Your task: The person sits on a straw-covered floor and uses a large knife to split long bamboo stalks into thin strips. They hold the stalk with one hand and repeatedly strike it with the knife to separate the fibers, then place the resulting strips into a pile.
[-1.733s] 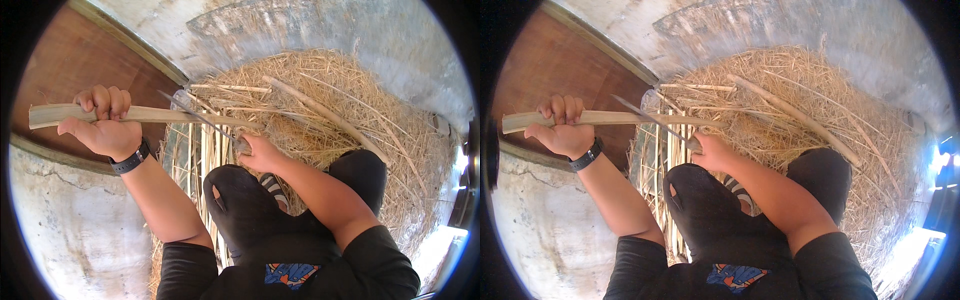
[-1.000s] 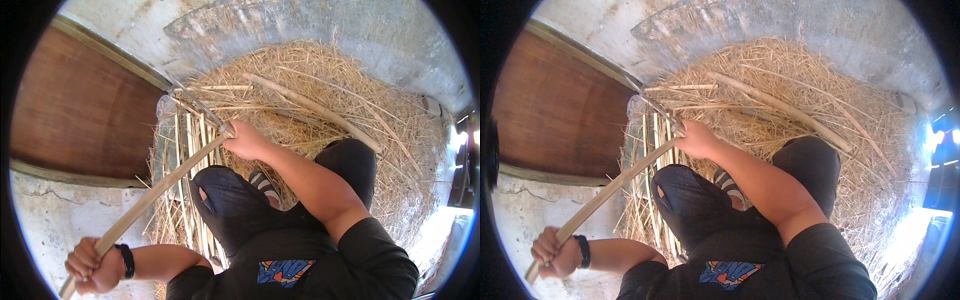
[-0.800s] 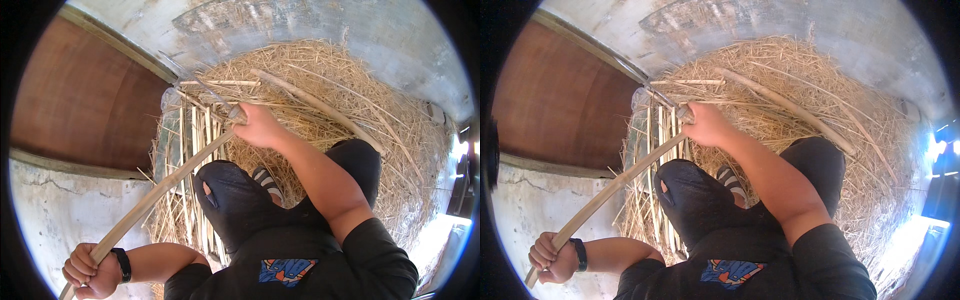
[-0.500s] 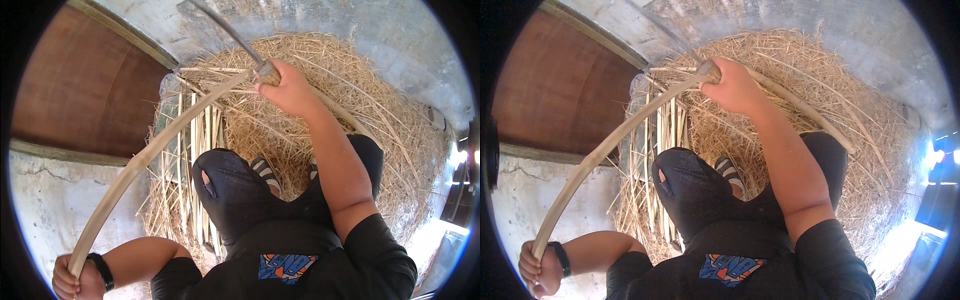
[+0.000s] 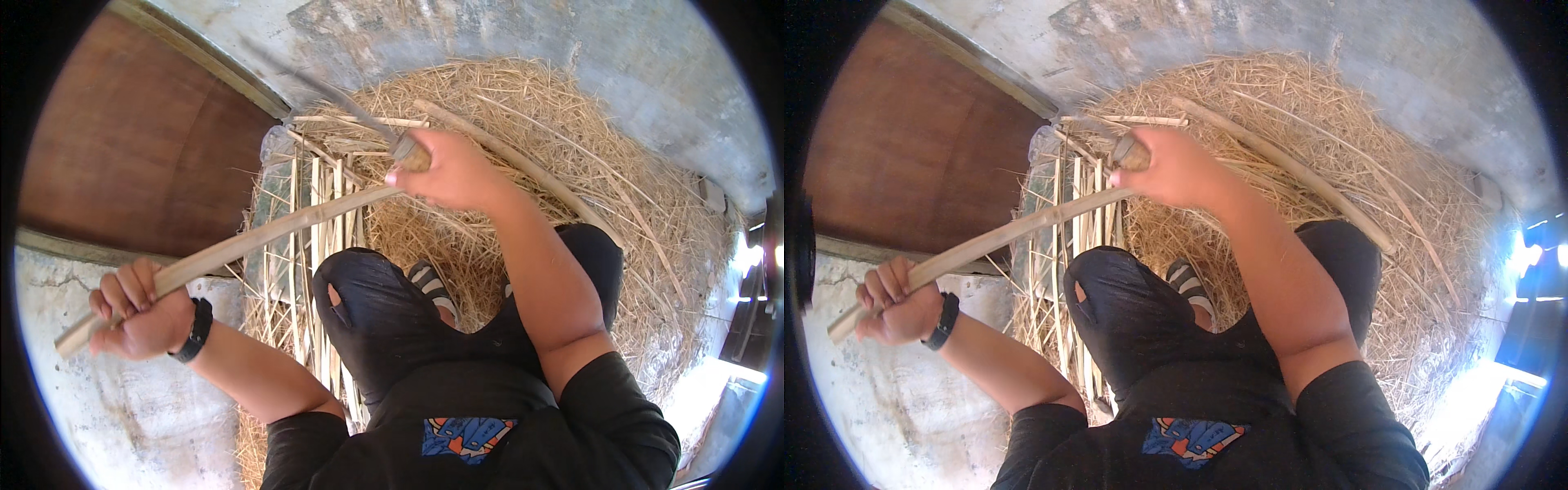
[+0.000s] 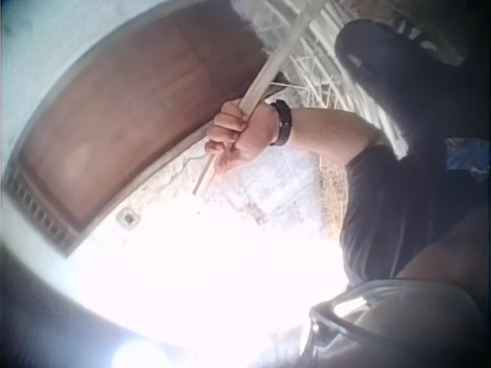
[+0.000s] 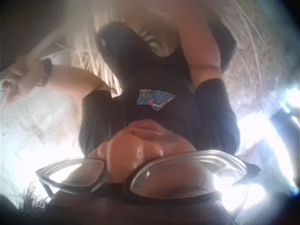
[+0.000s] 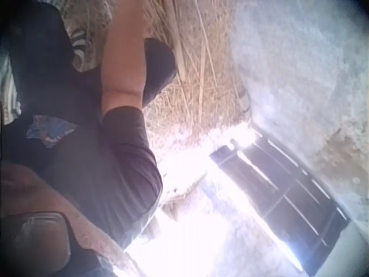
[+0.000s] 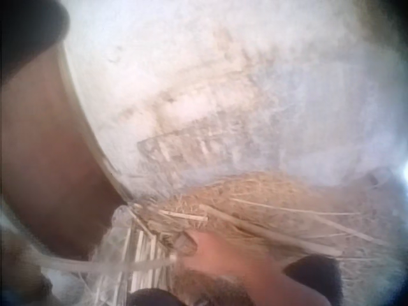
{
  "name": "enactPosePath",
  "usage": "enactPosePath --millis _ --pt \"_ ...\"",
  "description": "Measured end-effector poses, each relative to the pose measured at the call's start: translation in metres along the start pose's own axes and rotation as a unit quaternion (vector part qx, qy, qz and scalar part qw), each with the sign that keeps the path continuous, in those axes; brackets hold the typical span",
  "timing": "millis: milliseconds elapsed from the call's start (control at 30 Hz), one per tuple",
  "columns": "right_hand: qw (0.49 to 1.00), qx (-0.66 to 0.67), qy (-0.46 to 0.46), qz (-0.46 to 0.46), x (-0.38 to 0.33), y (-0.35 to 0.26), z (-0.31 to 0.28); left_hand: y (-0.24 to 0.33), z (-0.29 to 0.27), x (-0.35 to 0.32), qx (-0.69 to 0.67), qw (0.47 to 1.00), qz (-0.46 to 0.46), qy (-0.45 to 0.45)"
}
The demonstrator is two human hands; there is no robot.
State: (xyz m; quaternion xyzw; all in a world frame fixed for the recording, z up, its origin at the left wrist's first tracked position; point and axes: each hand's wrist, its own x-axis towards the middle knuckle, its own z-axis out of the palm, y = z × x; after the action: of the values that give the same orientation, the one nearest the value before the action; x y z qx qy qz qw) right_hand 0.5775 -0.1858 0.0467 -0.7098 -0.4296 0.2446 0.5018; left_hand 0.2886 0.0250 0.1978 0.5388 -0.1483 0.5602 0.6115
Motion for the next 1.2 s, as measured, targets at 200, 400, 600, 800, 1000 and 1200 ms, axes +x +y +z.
enactPosePath --millis 200,400,600,800,1000,1200 --pt "0.983 -0.063 -0.044 -0.169 0.000 0.018 0.066 -0.032 0.003 0.038 -0.018 0.999 -0.031 0.014" --pt "0.996 0.029 -0.070 0.048 -0.001 0.045 0.091 -0.052 0.016 0.061 0.030 0.995 -0.033 0.084" --pt "0.992 -0.068 -0.101 -0.022 -0.013 -0.014 0.068 -0.044 0.005 0.054 0.015 0.997 -0.027 0.074" --pt "0.998 -0.054 -0.010 -0.015 -0.005 0.010 0.089 -0.045 0.031 0.048 -0.015 0.999 -0.044 0.028" --pt "0.975 -0.037 -0.078 0.204 0.008 0.084 0.062 -0.043 0.020 0.049 -0.077 0.994 -0.064 -0.055" --pt "0.978 -0.034 -0.207 -0.011 -0.007 -0.008 0.045 -0.039 0.002 0.049 -0.151 0.974 -0.085 -0.144"
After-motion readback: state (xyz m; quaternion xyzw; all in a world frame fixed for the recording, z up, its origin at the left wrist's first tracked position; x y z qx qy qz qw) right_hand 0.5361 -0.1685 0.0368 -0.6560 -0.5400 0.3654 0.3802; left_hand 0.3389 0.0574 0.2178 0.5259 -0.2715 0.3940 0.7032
